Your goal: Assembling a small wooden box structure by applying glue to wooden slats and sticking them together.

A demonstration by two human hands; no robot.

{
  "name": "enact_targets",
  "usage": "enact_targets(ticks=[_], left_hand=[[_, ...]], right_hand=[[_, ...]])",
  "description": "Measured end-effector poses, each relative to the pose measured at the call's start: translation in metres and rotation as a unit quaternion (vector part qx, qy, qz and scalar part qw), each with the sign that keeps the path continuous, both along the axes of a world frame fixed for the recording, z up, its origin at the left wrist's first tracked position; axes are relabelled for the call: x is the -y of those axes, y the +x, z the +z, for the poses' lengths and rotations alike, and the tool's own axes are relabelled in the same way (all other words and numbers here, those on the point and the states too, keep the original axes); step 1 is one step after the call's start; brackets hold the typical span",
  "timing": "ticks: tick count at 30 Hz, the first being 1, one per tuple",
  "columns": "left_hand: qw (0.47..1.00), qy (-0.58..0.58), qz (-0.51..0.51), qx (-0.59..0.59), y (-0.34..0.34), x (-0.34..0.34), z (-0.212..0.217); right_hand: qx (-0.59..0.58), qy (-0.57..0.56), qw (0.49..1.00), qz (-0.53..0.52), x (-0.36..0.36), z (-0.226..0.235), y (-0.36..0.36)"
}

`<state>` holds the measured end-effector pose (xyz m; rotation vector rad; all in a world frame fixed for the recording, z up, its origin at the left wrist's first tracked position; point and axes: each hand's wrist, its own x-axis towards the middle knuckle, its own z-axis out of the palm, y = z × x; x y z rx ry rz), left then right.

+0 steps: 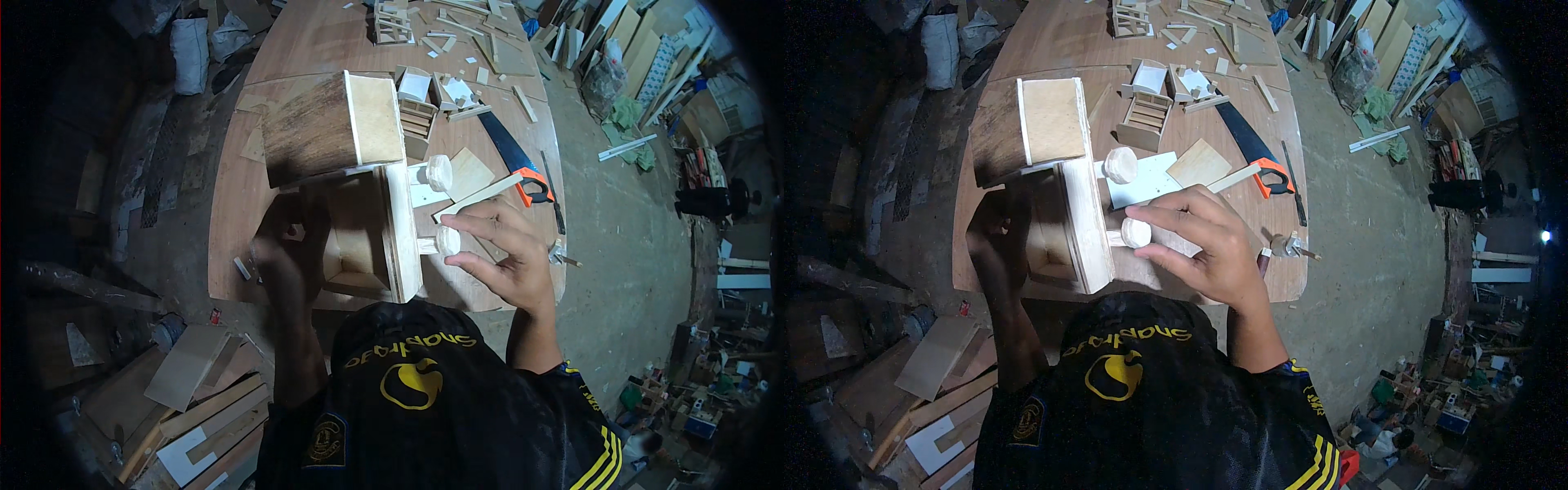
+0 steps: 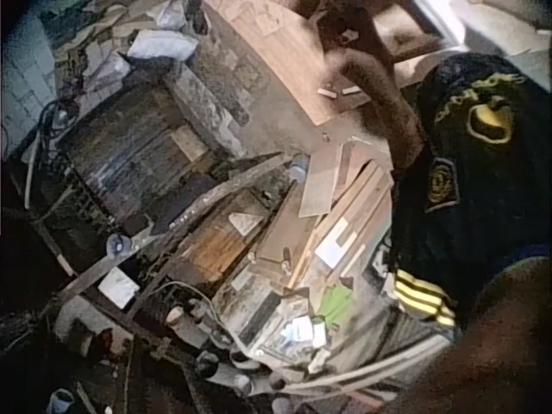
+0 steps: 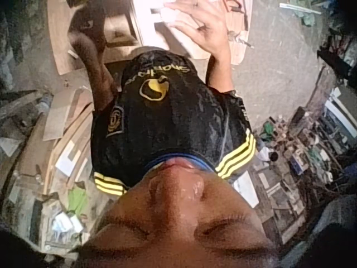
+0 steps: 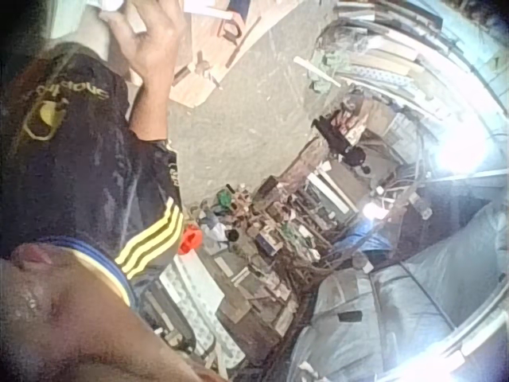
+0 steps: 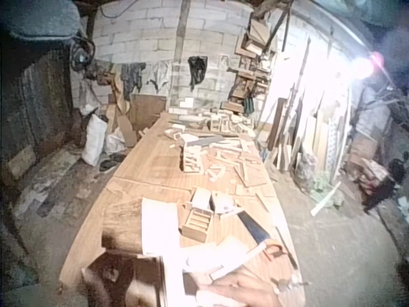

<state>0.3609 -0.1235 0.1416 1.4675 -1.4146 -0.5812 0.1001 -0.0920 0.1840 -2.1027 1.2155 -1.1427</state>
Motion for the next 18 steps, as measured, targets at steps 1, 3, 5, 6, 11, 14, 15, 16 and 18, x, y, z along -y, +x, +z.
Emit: enact_targets(ticks=[1, 3, 5, 6, 11, 14, 15, 16, 18], left_hand=[[1.000, 0.000, -0.001, -0.008, 0.001, 0.000, 0.000], [1.000, 0.001, -0.005, -0.024, 0.002, -0.001, -0.001], [0.999, 0.001, -0.009, -0.041, 0.002, -0.001, -0.002], [0.999, 0.001, -0.011, -0.049, 0.002, -0.001, -0.003], [0.995, 0.002, -0.028, -0.091, 0.003, 0.000, -0.007], [0.993, 0.002, -0.032, -0.114, 0.006, 0.001, -0.007], [0.992, 0.001, -0.032, -0.120, 0.007, 0.001, -0.007], [0.991, 0.002, -0.033, -0.129, 0.009, 0.000, -0.009], [0.989, 0.003, -0.032, -0.146, 0.012, -0.001, -0.015]], right_hand=[[-0.002, 0.004, 1.000, 0.004, -0.001, -0.002, -0.002], [-0.004, 0.009, 1.000, 0.009, -0.001, -0.004, -0.004], [0.003, 0.005, 1.000, -0.003, 0.000, -0.005, -0.006], [0.003, 0.005, 1.000, -0.003, 0.000, -0.005, -0.005], [0.040, 0.017, 0.999, 0.027, 0.000, 0.003, 0.005], [0.017, -0.003, 1.000, 0.019, 0.002, 0.000, 0.004], [0.018, -0.003, 1.000, 0.022, 0.003, 0.000, 0.003], [0.001, 0.000, 1.000, 0.021, 0.003, -0.002, 0.002], [-0.017, 0.004, 1.000, 0.023, 0.004, -0.005, 0.001]])
